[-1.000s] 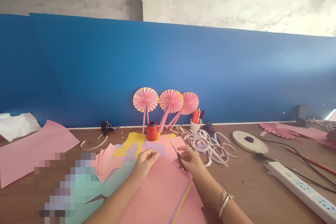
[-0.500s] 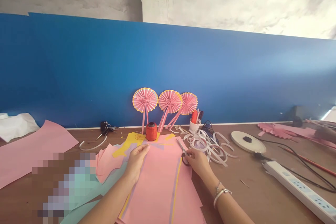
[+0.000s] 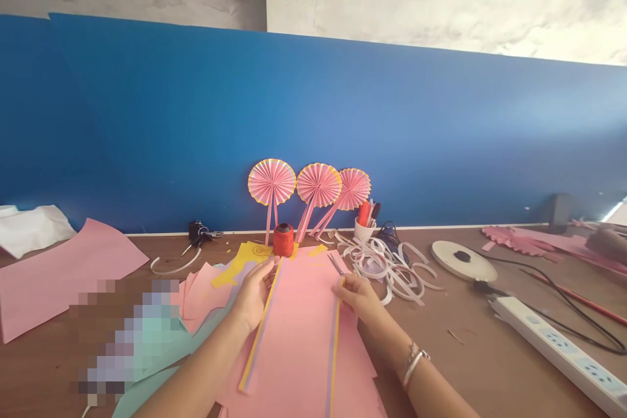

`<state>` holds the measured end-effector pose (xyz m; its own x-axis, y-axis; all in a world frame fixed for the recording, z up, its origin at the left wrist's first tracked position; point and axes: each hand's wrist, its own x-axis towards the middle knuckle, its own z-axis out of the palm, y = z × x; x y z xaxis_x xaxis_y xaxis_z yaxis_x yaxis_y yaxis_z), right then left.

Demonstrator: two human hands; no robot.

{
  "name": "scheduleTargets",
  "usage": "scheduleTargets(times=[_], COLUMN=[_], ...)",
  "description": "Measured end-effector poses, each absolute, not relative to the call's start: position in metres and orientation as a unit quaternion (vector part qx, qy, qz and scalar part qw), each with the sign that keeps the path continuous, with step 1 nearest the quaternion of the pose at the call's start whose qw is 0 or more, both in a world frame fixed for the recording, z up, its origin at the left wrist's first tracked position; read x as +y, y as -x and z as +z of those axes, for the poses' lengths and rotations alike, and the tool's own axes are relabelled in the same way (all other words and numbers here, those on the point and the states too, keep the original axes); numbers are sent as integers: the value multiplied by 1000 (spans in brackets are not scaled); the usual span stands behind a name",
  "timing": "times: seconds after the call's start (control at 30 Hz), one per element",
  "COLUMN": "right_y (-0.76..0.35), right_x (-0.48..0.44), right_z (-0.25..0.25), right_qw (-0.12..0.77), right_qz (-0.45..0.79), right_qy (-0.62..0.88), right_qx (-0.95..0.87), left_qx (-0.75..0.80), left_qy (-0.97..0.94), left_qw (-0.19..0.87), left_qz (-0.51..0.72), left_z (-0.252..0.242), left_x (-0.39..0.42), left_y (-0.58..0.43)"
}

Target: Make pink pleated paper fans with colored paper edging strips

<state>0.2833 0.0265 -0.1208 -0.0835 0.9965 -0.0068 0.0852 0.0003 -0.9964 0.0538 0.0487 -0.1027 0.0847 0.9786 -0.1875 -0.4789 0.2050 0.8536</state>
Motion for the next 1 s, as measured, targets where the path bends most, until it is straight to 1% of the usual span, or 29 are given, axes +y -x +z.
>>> scheduleTargets(times=[0.2, 0.33, 0.53, 0.63, 0.7, 0.8, 0.93, 1.0], right_y=[-291, -294, -296, -296, -295, -292, -284, -281], right_x=[26, 28, 30, 28, 27, 26, 29, 31], right_z=[-110, -111, -113, -110, -108, -105, -115, -122], right_qw=[542, 583, 598, 602, 607, 583, 487, 469], right_qz=[479, 473, 466, 473, 468, 467, 515, 522], right_qy=[510, 498, 504, 497, 494, 504, 499, 489], right_qx=[-466, -434, -413, -408, -409, -433, -499, -518], left_qx=[416, 427, 432, 443, 451, 457, 454, 442], left_qy=[-295, -347, -497, -535, -540, -536, -529, -532], left_qw=[687, 684, 631, 612, 598, 572, 562, 571], left_qz=[517, 478, 411, 378, 384, 421, 445, 442], left_z=[-99, -92, -77, -79, -82, -86, -85, -82], left_x=[52, 48, 41, 42, 44, 47, 45, 43], left_y=[-47, -42, -37, -34, -32, -32, -38, -42])
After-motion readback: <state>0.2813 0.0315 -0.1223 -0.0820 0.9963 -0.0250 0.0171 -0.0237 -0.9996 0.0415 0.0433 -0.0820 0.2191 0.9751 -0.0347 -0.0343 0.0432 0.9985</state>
